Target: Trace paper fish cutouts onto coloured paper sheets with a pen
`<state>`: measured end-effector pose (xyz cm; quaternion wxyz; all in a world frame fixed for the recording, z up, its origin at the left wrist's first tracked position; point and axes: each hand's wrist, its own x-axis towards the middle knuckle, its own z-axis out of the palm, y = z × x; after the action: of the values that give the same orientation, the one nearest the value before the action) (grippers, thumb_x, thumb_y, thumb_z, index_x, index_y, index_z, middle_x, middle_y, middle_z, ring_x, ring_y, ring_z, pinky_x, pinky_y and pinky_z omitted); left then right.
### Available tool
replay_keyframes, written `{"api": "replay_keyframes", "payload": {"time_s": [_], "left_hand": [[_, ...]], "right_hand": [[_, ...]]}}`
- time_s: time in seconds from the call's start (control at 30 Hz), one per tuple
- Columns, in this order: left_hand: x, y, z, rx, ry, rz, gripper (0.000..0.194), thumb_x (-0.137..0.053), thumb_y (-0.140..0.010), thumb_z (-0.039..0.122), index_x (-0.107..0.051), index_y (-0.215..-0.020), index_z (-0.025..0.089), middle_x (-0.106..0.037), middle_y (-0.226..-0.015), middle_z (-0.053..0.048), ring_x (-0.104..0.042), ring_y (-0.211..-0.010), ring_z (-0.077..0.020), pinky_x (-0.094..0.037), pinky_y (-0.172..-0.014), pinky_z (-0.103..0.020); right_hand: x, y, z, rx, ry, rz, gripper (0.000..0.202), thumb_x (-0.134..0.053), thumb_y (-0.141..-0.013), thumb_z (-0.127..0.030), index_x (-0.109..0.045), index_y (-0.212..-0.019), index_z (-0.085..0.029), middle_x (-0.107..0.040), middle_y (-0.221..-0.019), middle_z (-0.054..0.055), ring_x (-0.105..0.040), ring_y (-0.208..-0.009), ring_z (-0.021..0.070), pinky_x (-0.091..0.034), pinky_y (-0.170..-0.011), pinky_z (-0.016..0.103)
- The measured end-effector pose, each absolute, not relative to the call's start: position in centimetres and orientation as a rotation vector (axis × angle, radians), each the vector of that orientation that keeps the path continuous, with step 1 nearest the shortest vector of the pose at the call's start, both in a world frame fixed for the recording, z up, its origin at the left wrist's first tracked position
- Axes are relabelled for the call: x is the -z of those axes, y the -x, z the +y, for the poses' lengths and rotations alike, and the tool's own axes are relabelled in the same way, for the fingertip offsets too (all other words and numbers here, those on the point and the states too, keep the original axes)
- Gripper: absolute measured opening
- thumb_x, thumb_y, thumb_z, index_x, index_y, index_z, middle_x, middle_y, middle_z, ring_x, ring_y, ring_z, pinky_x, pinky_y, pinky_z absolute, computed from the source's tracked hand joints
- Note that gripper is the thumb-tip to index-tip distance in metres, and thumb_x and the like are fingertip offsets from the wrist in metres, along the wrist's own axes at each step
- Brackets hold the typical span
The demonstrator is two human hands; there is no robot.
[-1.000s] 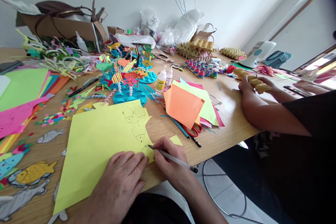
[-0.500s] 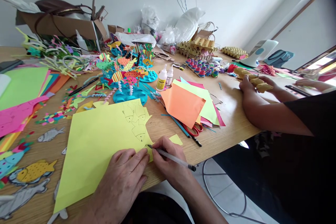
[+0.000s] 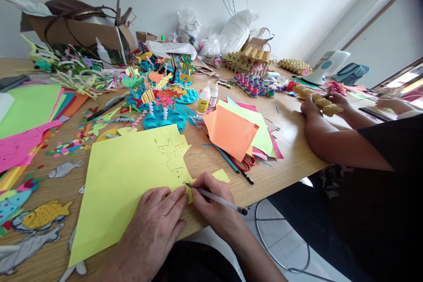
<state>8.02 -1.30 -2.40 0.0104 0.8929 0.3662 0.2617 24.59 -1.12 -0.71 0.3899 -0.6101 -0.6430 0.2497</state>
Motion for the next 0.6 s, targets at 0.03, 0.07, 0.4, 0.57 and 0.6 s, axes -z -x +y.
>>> {"api": "replay_keyframes", "payload": {"time_s": [0.03,0.07,0.4,0.57,0.6], "left_hand": [[2.40,-8.01,-1.31,-0.824,-2.788,1.142,0.033,-0.038,-0.090,0.014,-0.060,-0.114,0.018,-0.064,-0.116,-0.002,-0.052,-0.097,-0.0221,-0.039,-0.087,-0.040],[2.41,-8.02,-1.31,-0.827,-2.789,1.141,0.033,-0.038,-0.090,0.014,-0.059,-0.114,0.018,-0.064,-0.116,-0.002,-0.052,-0.097,-0.0221,-0.039,-0.087,-0.040],[2.62,-8.01,-1.36,-0.741,-2.823,1.173,0.033,-0.039,-0.090,0.016,-0.059,-0.116,0.020,-0.064,-0.116,-0.004,-0.053,-0.098,-0.0229,-0.040,-0.089,-0.040],[2.67,-8.02,-1.37,-0.739,-2.825,1.173,0.034,-0.037,-0.091,0.016,-0.059,-0.116,0.019,-0.064,-0.116,-0.005,-0.053,-0.098,-0.0227,-0.040,-0.088,-0.040],[2.66,-8.03,-1.36,-0.751,-2.820,1.169,0.034,-0.036,-0.092,0.016,-0.059,-0.116,0.019,-0.064,-0.116,-0.005,-0.053,-0.098,-0.0227,-0.040,-0.088,-0.040]], "right_hand": [[0.63,-24.61,-1.12,-0.639,1.550,-1.636,0.008,-0.051,-0.072,-0.013,-0.054,-0.068,-0.019,-0.055,-0.057,-0.004,-0.051,-0.052,0.0103,-0.038,-0.052,0.020],[0.56,-24.62,-1.11,-0.640,1.552,-1.632,0.008,-0.051,-0.072,-0.014,-0.054,-0.068,-0.019,-0.055,-0.056,-0.004,-0.051,-0.052,0.0104,-0.038,-0.052,0.020],[1.00,-24.54,-0.99,-0.604,1.544,-1.625,0.010,-0.051,-0.072,-0.012,-0.053,-0.069,-0.020,-0.056,-0.058,-0.004,-0.051,-0.052,0.0102,-0.038,-0.051,0.020],[0.78,-24.62,-1.10,-0.602,1.564,-1.638,0.009,-0.051,-0.072,-0.013,-0.054,-0.069,-0.020,-0.056,-0.057,-0.004,-0.052,-0.052,0.0109,-0.038,-0.052,0.021],[0.80,-24.62,-1.09,-0.597,1.564,-1.633,0.008,-0.051,-0.072,-0.013,-0.054,-0.069,-0.020,-0.056,-0.057,-0.004,-0.052,-0.052,0.0109,-0.038,-0.052,0.021]]}}
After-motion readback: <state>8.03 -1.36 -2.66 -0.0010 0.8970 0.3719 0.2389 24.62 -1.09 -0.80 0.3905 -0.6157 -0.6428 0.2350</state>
